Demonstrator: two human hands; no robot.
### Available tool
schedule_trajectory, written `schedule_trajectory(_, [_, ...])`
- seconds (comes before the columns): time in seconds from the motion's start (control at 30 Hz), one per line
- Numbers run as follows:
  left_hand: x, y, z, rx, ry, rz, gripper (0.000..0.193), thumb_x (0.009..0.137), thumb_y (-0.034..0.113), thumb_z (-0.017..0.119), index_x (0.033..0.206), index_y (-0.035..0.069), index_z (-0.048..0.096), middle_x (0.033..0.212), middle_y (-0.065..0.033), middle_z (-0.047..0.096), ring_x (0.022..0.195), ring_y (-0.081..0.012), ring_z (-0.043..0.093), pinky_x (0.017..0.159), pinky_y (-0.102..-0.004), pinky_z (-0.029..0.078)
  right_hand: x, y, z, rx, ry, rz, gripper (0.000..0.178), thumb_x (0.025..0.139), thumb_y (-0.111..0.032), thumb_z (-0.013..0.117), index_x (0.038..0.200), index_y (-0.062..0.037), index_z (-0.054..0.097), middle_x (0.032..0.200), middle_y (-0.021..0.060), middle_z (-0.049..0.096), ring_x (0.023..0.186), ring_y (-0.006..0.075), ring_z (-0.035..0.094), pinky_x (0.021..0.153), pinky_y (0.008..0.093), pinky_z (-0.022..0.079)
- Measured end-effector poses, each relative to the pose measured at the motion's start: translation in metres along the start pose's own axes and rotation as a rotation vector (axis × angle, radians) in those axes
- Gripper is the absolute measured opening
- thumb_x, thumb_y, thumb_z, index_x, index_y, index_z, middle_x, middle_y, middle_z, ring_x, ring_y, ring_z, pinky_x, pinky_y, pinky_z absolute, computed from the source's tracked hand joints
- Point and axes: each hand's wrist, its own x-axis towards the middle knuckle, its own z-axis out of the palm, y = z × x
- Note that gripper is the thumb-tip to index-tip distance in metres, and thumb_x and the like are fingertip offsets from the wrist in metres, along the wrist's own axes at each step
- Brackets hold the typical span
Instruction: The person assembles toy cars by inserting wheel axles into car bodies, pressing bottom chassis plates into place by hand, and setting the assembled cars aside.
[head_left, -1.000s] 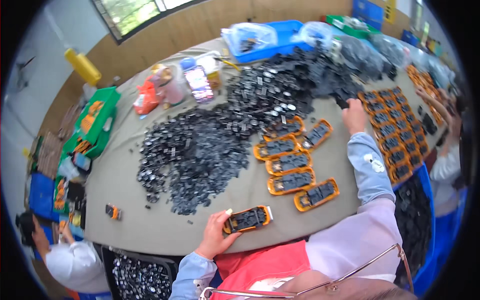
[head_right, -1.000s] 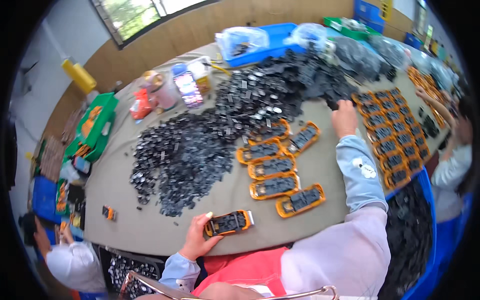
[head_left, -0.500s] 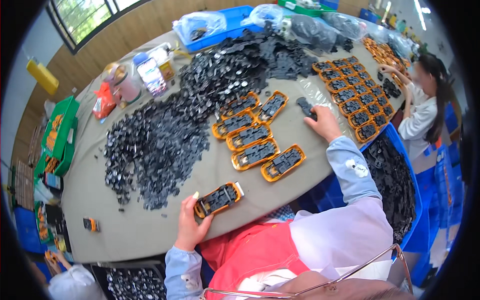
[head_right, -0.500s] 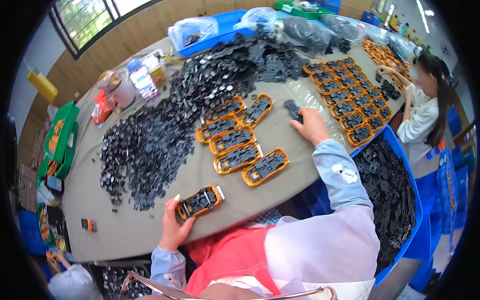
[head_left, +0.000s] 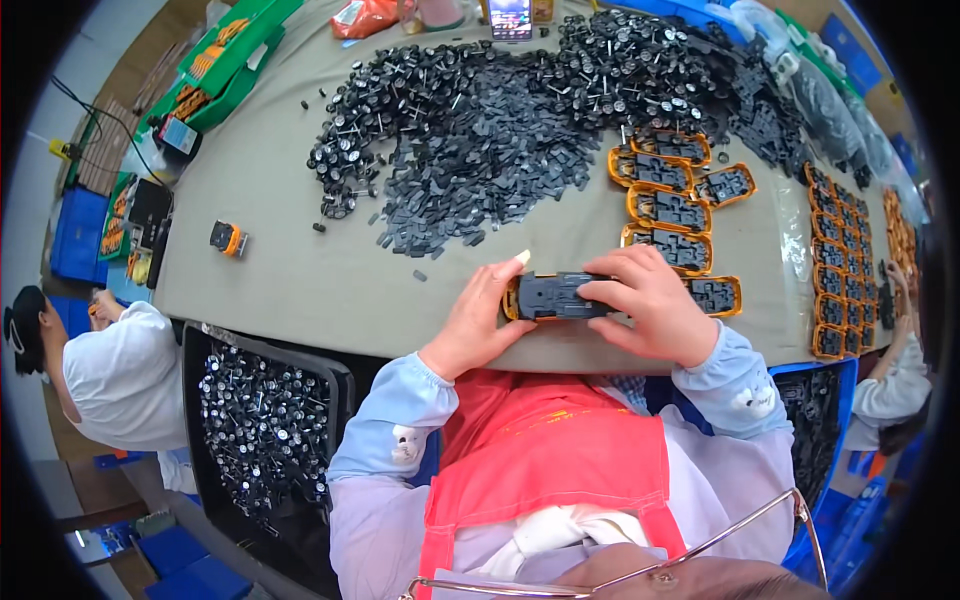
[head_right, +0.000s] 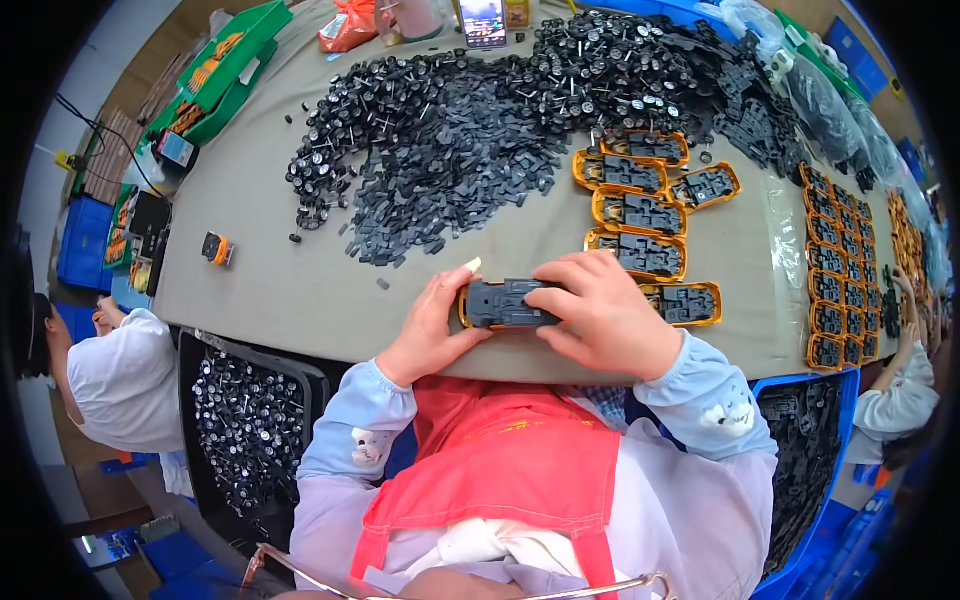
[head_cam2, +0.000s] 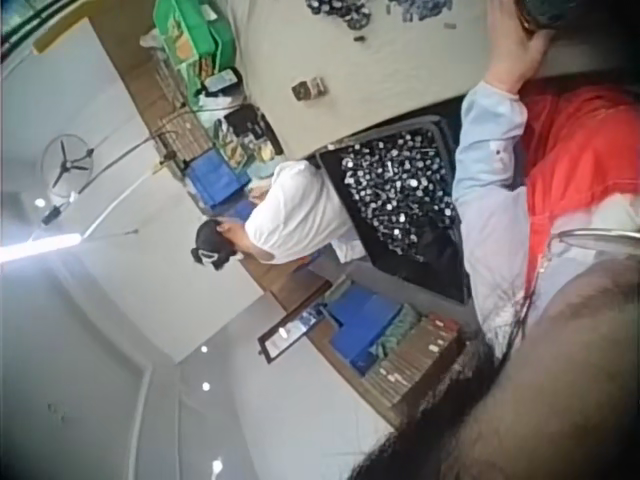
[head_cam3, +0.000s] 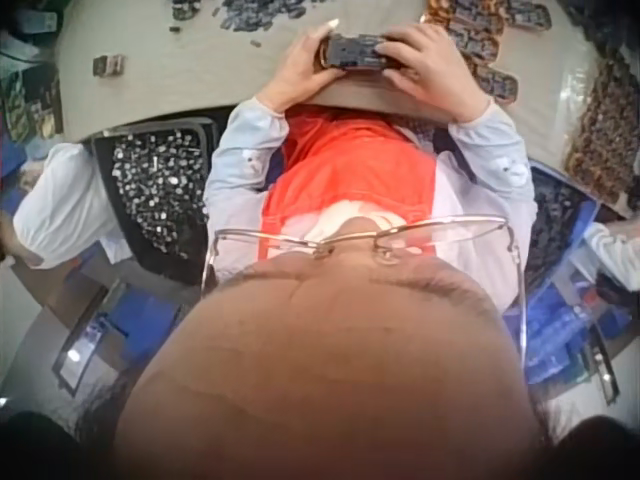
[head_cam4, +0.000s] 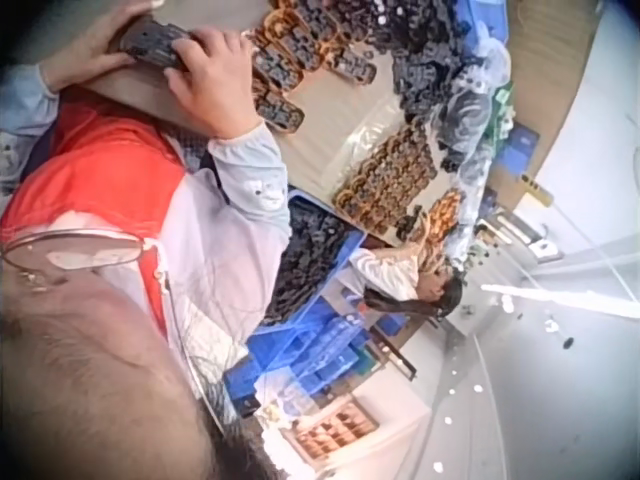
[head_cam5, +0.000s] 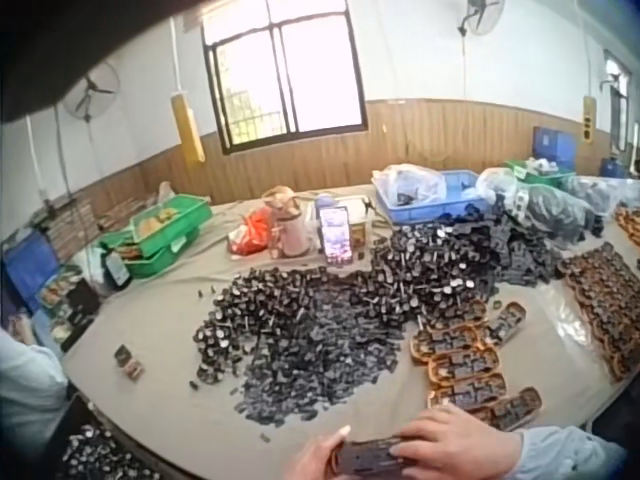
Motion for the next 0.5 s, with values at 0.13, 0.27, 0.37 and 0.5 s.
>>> schedule_trajectory(0.13, [0.000,0.004,-0.002,-0.040,-0.013,0.002,0.094,0.069,0.007,0.085,0.149,0.006,0.035,0.123,-0.0153,0.058,0.114,-0.0348,0.056,0.099,-0.0426,0.046,0.010,-0.002,0.016,-0.018,-0.081,-0.001,0.037,0.072,-0.016,0.078,0.107,-0.0087,0.067,0.114,0.0102,0.062,0.109,0.0315,0.059,0.094,0.0449,0.045])
schedule_trajectory(0.27, [-0.002,0.001,-0.001,-0.064,-0.011,0.015,0.096,0.070,0.007,0.085,0.150,0.006,0.034,0.122,-0.0160,0.057,0.112,-0.0354,0.055,0.099,-0.0437,0.045,0.017,-0.003,0.022,-0.022,-0.154,0.022,0.035,0.075,-0.016,0.076,0.107,-0.0080,0.067,0.114,0.0110,0.062,0.106,0.0316,0.059,0.093,0.0433,0.045])
schedule_trajectory(0.37, [-0.001,0.001,0.000,-0.072,-0.011,0.018,0.097,0.069,0.008,0.085,0.151,0.006,0.034,0.122,-0.0161,0.056,0.112,-0.0359,0.055,0.099,-0.0442,0.045,0.019,-0.005,0.023,-0.036,-0.190,0.031,0.033,0.075,-0.016,0.076,0.106,-0.0072,0.067,0.113,0.0115,0.062,0.105,0.0316,0.059,0.092,0.0435,0.046])
schedule_trajectory(0.5, [0.002,0.001,-0.001,-0.065,-0.018,0.042,0.097,0.068,0.012,0.087,0.150,0.007,0.034,0.123,-0.0160,0.056,0.112,-0.0382,0.054,0.099,-0.0458,0.044,0.018,-0.003,0.025,-0.052,-0.219,0.058,0.041,0.074,-0.017,0.078,0.112,-0.0065,0.065,0.117,0.0125,0.061,0.108,0.0337,0.059,0.093,0.0446,0.047])
